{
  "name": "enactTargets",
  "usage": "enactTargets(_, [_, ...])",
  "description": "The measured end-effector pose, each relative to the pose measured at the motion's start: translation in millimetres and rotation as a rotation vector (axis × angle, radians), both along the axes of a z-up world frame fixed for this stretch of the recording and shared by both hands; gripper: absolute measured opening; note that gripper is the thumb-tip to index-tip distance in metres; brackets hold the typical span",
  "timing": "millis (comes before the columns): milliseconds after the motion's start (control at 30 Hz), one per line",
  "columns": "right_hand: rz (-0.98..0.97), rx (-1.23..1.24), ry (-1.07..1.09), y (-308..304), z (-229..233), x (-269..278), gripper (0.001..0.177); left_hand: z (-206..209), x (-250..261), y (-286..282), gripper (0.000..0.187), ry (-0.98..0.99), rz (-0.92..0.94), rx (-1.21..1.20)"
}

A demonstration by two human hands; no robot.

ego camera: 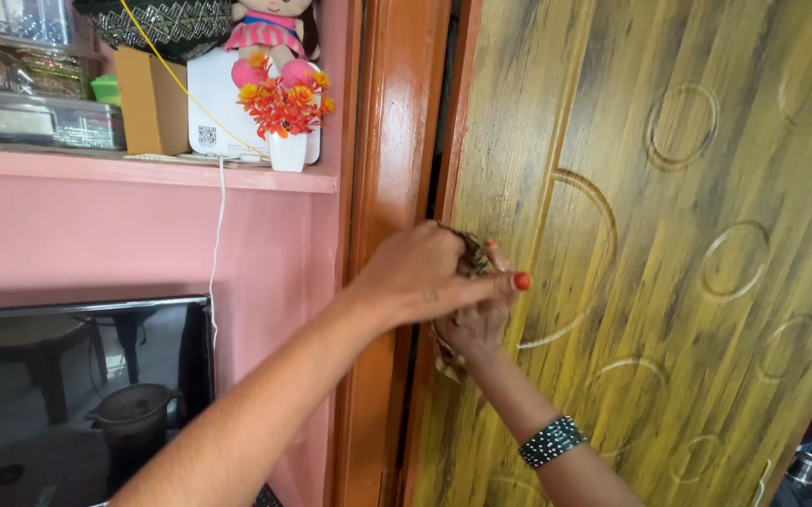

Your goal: The person wipes a wooden door frame and door surface with a cloth. They repeatedly dip the cloth into a white mug containing a dark liquid, then wipe the vertical frame and the door panels, moving from top to bottom and across the surface.

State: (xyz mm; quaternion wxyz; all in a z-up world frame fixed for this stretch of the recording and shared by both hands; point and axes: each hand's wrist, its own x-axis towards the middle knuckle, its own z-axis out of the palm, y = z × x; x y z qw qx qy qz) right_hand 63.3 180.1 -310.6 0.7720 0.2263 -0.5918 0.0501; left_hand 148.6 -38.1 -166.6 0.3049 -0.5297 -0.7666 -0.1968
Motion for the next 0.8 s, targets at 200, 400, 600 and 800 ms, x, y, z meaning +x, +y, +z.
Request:
enactTargets(200, [-0.926, 0.023, -0.307, -5.9, 55.4, 41.9, 0.046, 48.7, -15.9, -5.9, 0.087, 0.096, 0.119, 0.229])
enactTargets(400, [-0.817, 0.029, -0.363, -19.4, 96.1, 72.7, 0.083, 66.7, -71.1, 3.6, 0.057, 0.523, 0.139, 0.707])
enactTargets(600, [-0.869, -0.044, -0.336, -5.2, 188.3, 56.3, 0.085, 49.4, -125.4, 32.3, 0.074, 0.522, 0.248, 0.680])
enactTargets(800, [-0.776, 0.003, -0.351, 23.9, 309.8, 49.8, 0.077, 46.3, -138.7, 34.9, 0.072, 0.523, 0.255, 0.657])
